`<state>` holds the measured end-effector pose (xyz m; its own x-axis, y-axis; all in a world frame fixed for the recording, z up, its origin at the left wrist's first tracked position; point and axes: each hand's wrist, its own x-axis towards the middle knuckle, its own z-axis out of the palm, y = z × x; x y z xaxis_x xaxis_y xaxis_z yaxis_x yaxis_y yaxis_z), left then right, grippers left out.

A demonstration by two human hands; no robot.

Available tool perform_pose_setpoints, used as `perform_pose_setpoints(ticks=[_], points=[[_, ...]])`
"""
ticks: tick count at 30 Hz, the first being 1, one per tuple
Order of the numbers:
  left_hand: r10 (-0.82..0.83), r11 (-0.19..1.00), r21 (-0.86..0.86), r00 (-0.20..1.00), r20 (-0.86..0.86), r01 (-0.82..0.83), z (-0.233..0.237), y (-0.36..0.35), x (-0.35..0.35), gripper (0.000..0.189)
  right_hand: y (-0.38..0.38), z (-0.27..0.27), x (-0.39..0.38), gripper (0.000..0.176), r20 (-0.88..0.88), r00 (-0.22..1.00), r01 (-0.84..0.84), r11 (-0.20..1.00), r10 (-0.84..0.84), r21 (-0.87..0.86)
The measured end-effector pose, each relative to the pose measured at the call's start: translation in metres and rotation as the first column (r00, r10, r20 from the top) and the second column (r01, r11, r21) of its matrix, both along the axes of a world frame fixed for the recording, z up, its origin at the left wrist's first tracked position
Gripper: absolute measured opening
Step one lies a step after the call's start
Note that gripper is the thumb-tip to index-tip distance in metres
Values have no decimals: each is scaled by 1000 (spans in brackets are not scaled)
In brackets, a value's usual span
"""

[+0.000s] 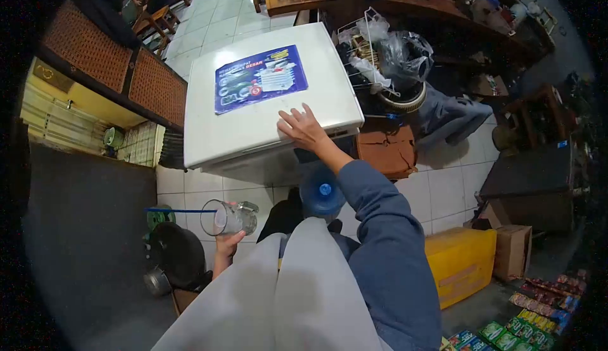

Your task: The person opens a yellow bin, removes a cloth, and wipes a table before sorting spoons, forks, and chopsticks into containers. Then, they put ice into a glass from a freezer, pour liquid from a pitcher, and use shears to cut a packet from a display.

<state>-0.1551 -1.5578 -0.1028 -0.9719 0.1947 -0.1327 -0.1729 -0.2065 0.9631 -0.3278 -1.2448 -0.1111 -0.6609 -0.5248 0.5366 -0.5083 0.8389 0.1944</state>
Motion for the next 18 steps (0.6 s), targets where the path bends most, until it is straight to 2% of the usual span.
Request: perform_pose_setpoints(ticks=[2, 3, 4, 6, 7, 8, 10, 11, 12, 14, 15, 17, 18], points=[[-22, 999, -26, 999, 48, 24, -2, -1, 1, 77, -3, -8, 10, 61, 149, 986, 77, 997, -74, -16], [-47, 996, 78, 999, -10, 47, -5, -2, -2, 78, -3, -16, 10, 66, 174, 981, 95, 993, -83, -64], [-43, 996, 73, 999, -18, 45, -5, -3, -8, 78, 0, -20, 11, 66, 166, 983, 92, 993, -79, -70], [-199, 980, -8, 980, 4, 199, -1, -9, -28, 78, 1, -26, 12, 66, 283, 946, 207, 965, -156, -159], [-213, 974, 95, 974, 72, 206, 2, -5, -38, 77, -2, -13, 19, 58, 397, 891, 296, 946, -222, -134], [-221, 972, 94, 972, 80, 214, 7, 1, -49, 77, -3, -14, 26, 58, 404, 886, 305, 943, -229, -134], [-350, 933, -76, 936, 28, 351, 18, 11, -73, 79, -5, -14, 43, 49, 382, 870, 462, 786, -311, -411], [-328, 935, -123, 943, 62, 333, 2, 13, -82, 82, -5, -12, 53, 43, 364, 866, 484, 761, -344, -432], [-339, 932, -119, 939, 54, 343, 5, 22, -92, 82, -1, -8, 63, 43, 356, 864, 490, 758, -356, -430], [-414, 893, -165, 908, 57, 418, 16, 55, -112, 83, 14, -6, 91, 37, 540, 814, 505, 720, -214, -477], [-435, 883, -220, 899, -54, 414, 22, 73, -120, 80, 20, -1, 105, 33, 531, 816, 523, 678, -226, -516], [-512, 844, -232, 855, -80, 484, 29, 107, -127, 80, 35, 14, 135, 22, 487, 830, 545, 587, -273, -599], [-564, 814, -245, 818, -112, 527, 31, 123, -128, 80, 45, 22, 149, 22, 487, 824, 557, 575, -291, -599]])
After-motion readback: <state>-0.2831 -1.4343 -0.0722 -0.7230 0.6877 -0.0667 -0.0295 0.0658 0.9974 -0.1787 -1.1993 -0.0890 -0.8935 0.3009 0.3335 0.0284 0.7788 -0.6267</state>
